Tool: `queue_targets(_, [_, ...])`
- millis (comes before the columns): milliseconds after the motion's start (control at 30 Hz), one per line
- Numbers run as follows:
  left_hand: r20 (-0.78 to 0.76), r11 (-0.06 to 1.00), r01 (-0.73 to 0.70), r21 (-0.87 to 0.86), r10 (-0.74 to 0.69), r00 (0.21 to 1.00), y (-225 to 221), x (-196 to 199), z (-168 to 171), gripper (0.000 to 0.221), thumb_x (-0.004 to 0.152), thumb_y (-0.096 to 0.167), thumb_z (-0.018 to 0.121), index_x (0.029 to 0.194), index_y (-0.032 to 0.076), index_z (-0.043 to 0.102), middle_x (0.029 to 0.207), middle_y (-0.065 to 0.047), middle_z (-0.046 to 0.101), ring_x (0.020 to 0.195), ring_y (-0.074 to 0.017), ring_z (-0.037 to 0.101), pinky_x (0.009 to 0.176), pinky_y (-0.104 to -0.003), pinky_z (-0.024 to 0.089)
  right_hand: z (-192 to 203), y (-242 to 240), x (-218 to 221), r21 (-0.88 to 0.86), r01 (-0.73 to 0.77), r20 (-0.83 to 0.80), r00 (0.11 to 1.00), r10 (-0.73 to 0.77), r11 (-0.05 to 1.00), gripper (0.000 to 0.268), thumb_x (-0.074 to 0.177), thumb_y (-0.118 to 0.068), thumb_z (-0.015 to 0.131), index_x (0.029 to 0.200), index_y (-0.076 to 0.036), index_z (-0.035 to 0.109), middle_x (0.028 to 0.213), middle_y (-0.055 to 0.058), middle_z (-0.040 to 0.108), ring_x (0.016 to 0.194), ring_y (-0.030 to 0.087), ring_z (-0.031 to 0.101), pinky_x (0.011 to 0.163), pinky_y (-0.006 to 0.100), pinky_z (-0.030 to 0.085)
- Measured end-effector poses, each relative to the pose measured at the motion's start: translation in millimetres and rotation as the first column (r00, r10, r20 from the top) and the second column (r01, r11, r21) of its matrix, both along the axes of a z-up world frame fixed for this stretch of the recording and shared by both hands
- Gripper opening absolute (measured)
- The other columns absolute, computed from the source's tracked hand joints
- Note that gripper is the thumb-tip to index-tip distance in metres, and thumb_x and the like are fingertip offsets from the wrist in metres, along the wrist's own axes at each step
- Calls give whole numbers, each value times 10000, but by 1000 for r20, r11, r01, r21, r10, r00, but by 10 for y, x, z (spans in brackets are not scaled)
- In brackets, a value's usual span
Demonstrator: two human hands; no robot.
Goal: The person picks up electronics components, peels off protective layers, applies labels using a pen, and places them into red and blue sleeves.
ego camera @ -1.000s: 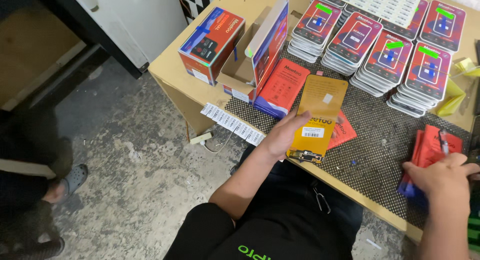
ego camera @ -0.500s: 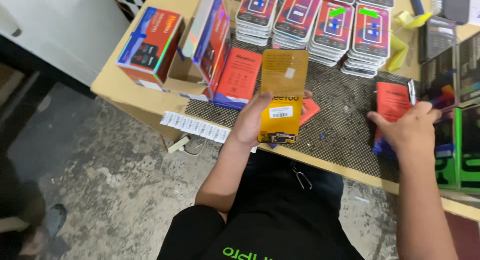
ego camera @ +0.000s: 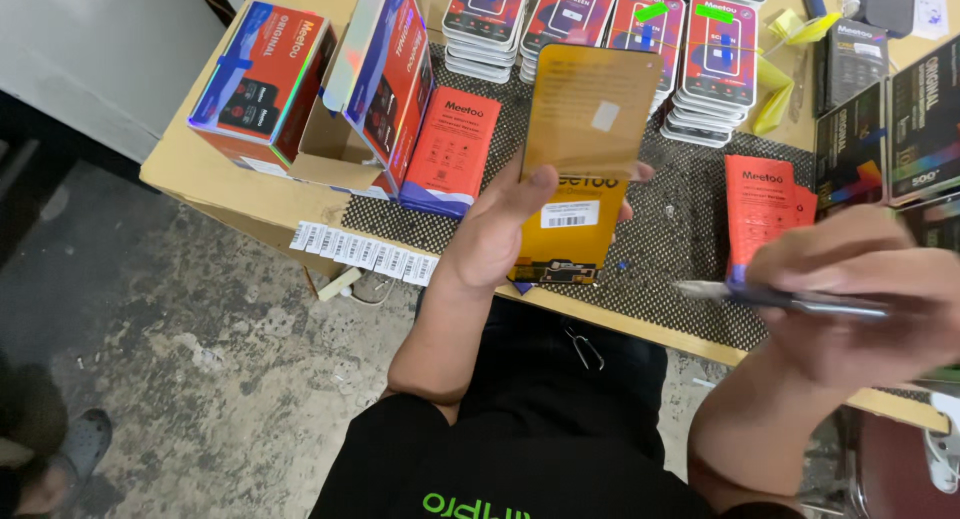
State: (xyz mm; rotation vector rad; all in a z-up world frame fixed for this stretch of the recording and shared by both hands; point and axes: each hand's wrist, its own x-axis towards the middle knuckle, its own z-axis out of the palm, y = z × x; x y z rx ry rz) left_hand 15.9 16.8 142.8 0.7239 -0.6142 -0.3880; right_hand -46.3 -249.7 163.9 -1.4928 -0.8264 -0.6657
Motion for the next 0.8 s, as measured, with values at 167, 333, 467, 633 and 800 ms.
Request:
queue_targets(167, [26,1000,1,14,-2,1000,-66,-78,14,700,1042,518,580,1517,19,454,1411,-190,623,1114,-315,706,956,-477,619,4,33,310,-218,-264,27,961,276,940,218,1015,-314,598,986,-117,685,1139,174,710,933,198,811,754,213,768])
queue_targets(333, [-108,997,14,-72,-22,994,-150,-123,-74,704,1016,467,643,1497,-16,469,1428,-211,603,1112,-361,701,903,-492,622,98,436,227,-95,-133,-120,985,121,987,145,788,11,768,845,-40,645,774,82,538,608,210,569,610,301,523])
queue_targets(467, [-172,992,-127,-21,121,978,-187,-163,-159,610,1046,324,590,1549,33,404,1501,-187,541,1397,-331,533,1198,-443,433,221,439,313,-405,-80,56,992,112,911,70,875,-111,703,902,-51,679,938,169,715,796,200,747,700,248,619])
queue_targets(633, [-154,989,-148,-25,143,978,-213,-232,-139,561,1066,315,579,1528,39,423,1472,-181,560,1368,-318,548,1190,-439,435,281,470,269,-513,-5,98,993,65,858,130,869,-23,791,908,-92,687,966,106,719,821,141,722,695,222,587])
queue_targets(800, [-25,972,-212,99,215,976,-197,-253,-106,587,1065,389,548,1513,27,437,1494,-153,547,1417,-266,512,1246,-394,389,282,536,231,-476,47,84,996,-8,878,123,852,-34,782,810,-46,667,881,137,718,763,168,710,702,254,591])
